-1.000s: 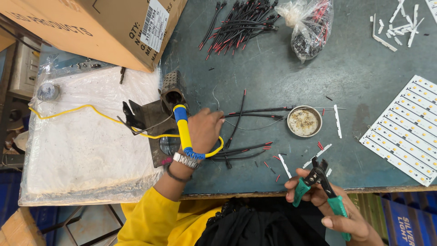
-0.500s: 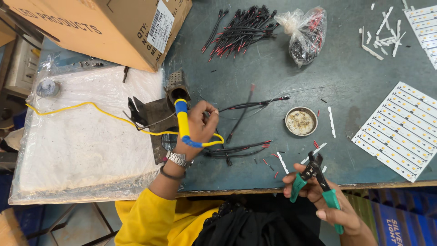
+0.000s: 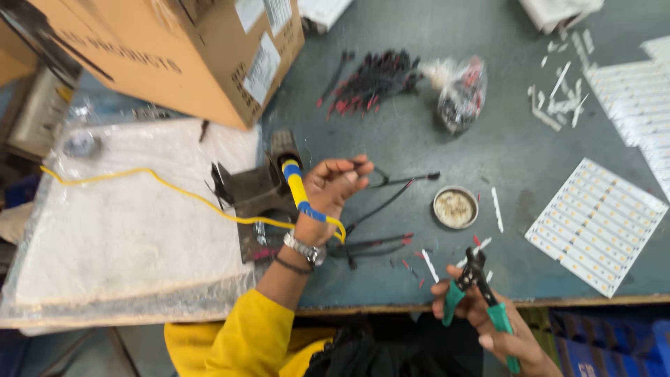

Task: The person solders wires to LED strips inside a white fixture, then uses wire cutters to strip and trim black wires on the workbench. The person handles solder, a soldering iron, LED strips, and wires throughout the clip.

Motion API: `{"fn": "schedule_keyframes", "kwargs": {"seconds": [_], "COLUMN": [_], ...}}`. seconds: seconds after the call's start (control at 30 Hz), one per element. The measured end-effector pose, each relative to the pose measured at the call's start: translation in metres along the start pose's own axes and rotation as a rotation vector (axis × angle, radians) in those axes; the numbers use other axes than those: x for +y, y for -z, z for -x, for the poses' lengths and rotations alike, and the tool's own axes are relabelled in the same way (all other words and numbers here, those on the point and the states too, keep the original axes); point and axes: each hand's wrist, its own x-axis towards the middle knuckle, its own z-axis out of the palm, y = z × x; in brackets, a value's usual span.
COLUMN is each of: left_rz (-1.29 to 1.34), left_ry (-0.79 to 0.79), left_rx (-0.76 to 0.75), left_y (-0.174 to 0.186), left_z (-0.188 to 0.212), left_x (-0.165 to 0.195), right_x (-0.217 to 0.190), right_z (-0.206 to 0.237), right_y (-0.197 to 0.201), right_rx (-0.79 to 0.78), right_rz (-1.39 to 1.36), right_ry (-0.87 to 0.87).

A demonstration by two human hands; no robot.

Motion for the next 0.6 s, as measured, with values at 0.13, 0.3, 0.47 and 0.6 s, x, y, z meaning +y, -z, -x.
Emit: {"fn": "schedule_keyframes", "kwargs": {"seconds": [0.13,0.3,0.47,0.6], "left_rz": [-0.074,-0.199,-0.071,-0.088], "left_ry": [-0.103,-0.167,-0.218,-0.077], "left_rx": [0.1,0.213,0.078,-0.126], "left_y": [-0.001,0.005,-0.005,-0.026], "left_z": [-0.022,-0.054,-0.069,-0.056], "left_x": [-0.011,-0.027,-0.025,-0.013], "right_x": [0.001,0.008,0.015,-0.001], "right_z": [-0.007,-0.016,-0.021,-0.017], "right_y": [0.0,0.001,-0.008,-0.021], "right_rx": [-0.037,-0.067,0.059,0.07], "right_rz": [0.014,0.018,0.013,0.025], "right_ry": [-0.009,-0.049,-0.091,-0.08]}}
